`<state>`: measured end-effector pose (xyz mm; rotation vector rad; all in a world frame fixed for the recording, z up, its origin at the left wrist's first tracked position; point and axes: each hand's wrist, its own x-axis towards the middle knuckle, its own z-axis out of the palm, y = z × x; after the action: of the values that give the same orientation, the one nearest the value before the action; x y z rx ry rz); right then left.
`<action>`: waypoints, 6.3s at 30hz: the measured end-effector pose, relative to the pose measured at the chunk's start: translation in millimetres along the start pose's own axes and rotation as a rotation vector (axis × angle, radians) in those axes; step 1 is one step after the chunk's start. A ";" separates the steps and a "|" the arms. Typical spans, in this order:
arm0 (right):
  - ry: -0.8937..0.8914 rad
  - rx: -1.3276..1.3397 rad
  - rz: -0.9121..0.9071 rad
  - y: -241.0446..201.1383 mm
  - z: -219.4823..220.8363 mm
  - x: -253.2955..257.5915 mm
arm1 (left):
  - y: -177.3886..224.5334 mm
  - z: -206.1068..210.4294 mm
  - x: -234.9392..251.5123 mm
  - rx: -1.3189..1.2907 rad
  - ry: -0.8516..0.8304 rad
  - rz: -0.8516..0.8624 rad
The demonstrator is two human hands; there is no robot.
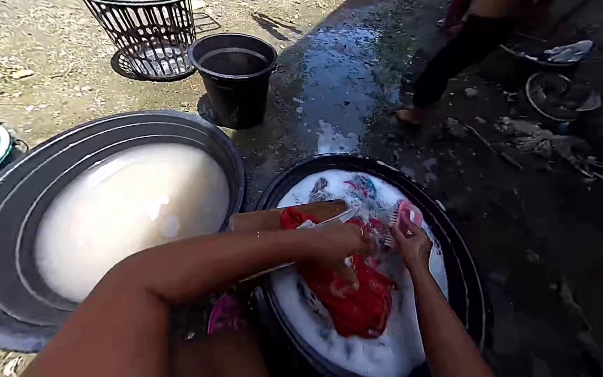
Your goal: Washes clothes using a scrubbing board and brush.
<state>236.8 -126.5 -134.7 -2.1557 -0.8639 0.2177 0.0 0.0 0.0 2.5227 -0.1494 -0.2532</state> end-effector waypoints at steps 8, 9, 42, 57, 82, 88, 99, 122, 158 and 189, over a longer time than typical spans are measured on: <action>-0.063 -0.389 0.378 69.9 18.5 -41.5 | -73.7 41.9 -41.6 0.084 0.053 -0.261; -0.058 -0.397 0.345 62.9 18.5 -38.6 | -73.1 43.4 -46.9 0.046 0.119 -0.269; 0.005 0.745 0.087 -57.1 -1.5 3.3 | -31.9 14.0 -44.1 0.221 0.622 0.016; -0.070 0.113 -0.356 -107.9 -1.7 60.1 | -70.3 -18.0 -48.1 -0.124 -0.020 -0.720; -0.410 -0.266 0.092 -68.2 63.4 -23.9 | -56.2 35.6 -77.8 0.234 0.040 -0.814; -0.541 -0.040 -0.240 -131.8 62.9 -91.3 | -49.3 28.8 -77.5 0.206 -0.004 -0.841; -0.588 -0.077 -0.140 -120.3 56.2 -87.4 | -59.1 35.0 -77.2 0.226 0.008 -0.814; -0.009 0.762 0.106 -80.9 7.8 17.9 | -64.7 -14.4 -57.3 -1.246 1.011 -0.644; -0.394 -0.221 -0.021 -70.8 61.2 -53.5 | -68.9 37.2 -64.7 0.195 0.078 -0.860; -0.758 1.637 -0.488 -63.4 -59.3 -37.5 | 54.5 -101.5 -64.0 -1.454 0.488 0.427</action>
<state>200.7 -157.9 -53.1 -0.2806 -0.9845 1.0651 -43.5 21.8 122.5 1.0089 -0.1976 0.3387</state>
